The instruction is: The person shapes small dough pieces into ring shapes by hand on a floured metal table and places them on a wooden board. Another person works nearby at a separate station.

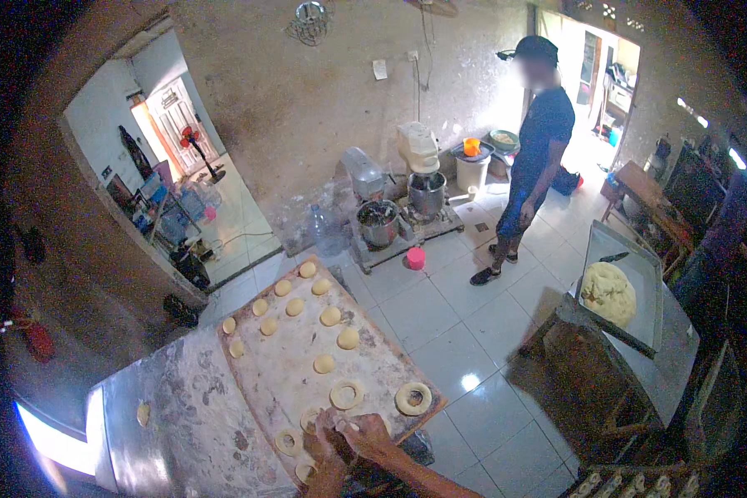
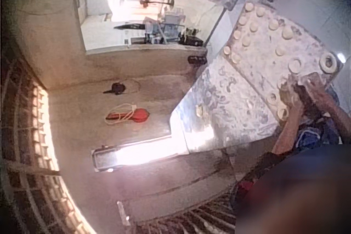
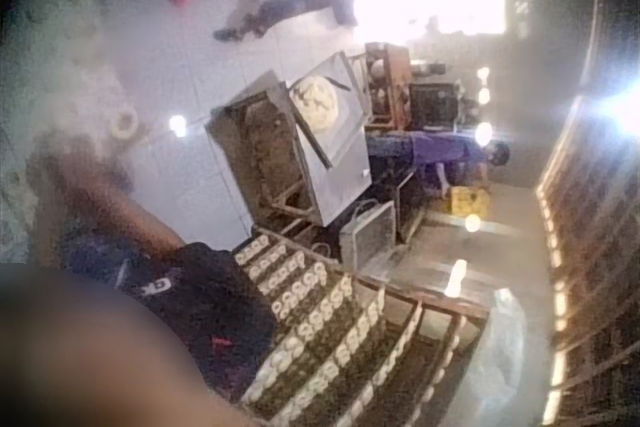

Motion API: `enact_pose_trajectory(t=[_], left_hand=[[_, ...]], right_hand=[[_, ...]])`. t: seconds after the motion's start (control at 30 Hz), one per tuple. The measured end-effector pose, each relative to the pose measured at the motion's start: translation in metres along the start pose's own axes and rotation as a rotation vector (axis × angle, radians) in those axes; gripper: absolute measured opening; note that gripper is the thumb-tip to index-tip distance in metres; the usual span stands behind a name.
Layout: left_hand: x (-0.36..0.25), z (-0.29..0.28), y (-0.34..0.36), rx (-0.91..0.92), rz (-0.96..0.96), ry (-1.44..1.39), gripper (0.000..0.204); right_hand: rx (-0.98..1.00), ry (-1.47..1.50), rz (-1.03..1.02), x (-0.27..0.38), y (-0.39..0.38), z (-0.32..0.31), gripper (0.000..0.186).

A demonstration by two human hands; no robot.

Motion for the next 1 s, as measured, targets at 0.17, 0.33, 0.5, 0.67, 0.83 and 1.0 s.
enact_pose_trajectory(t=[0.17,0.33,0.5,0.67,0.83,1.0], left_hand=[[-0.086,0.034,-0.004,-0.053,0.04,0.265,0.025],[-0.126,0.053,-0.001,0.184,-0.06,0.554,0.03],[-0.119,0.064,0.014,0.023,0.405,0.499,0.039],[-0.117,0.075,0.026,0.056,0.04,-0.037,0.042],[-0.121,0.069,0.023,-0.005,-0.116,-0.106,0.045],[-0.128,0.067,0.041,0.237,-0.127,0.481,0.039]], right_hand=[[0.099,-0.089,0.276,-0.021,0.0,-0.01,0.049],[-0.038,-0.053,0.061,-0.028,-0.002,-0.026,0.053],[0.033,-0.223,0.091,-0.036,0.004,-0.039,0.05],[0.162,-0.2,0.27,-0.066,-0.003,-0.043,0.034],[-0.285,-1.004,-0.499,-0.084,-0.017,-0.038,0.038],[-0.003,0.148,-0.115,-0.057,-0.006,-0.064,0.03]])
Point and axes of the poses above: each hand's wrist, its own y-axis towards the middle knuckle, its own z-axis out of the palm, x = y × z, the point moved 1 cm from there along y, towards the middle knuckle, and after that the axes turned 10 degrees about x, right-handed, at the moved point
